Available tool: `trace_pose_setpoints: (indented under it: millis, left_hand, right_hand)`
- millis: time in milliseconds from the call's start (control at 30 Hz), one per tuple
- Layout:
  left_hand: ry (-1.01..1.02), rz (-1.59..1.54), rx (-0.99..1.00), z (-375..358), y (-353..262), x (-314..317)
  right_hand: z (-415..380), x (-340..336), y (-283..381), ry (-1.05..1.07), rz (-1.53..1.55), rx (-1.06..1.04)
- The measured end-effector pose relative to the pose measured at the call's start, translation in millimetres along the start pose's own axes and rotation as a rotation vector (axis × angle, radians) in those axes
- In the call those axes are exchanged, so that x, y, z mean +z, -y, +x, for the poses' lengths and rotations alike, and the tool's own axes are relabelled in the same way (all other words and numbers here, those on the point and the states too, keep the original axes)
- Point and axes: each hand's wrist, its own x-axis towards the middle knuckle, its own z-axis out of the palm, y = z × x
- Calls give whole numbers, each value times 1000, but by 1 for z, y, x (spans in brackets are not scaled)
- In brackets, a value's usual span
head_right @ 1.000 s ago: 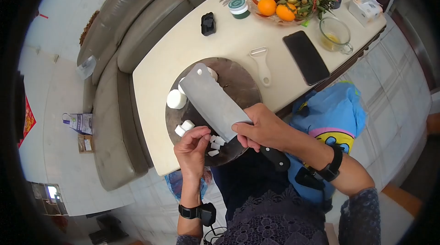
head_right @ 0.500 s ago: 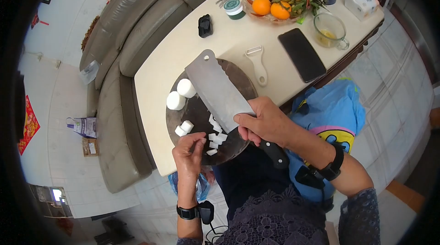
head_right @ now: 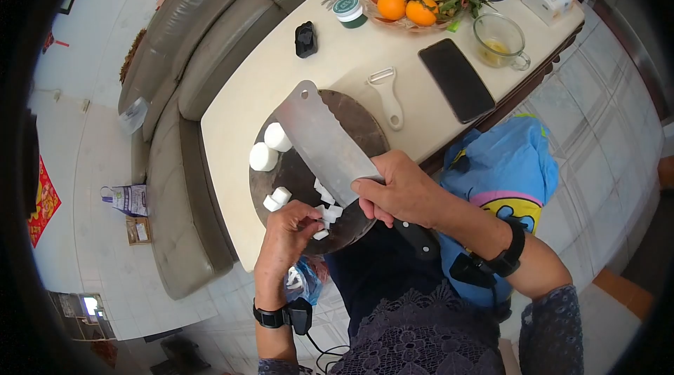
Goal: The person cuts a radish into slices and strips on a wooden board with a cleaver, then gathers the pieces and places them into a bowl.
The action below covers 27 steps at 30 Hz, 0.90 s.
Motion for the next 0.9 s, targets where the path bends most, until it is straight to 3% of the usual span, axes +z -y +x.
trace_pose_setpoints:
  millis: [233,300,533,833,900]
  left_hand:
    - [-93,86,73,0,2,0]
    - [31,-64,6,-1,0,-7]
    - [84,78,93,4,-5,-8]
    - [-122,138,243,16,10,8]
    - [-219,265,379,15,12,9]
  right_hand:
    - [-1,-1,0,-1,-39,-4]
    - [-2,-1,0,-10,-45,-8]
    - [-3,-2,0,-4,-59,-6]
    - [-2,-1,-1,-31,-35,-6]
    - [-1,-1,-2,-38,-33,1]
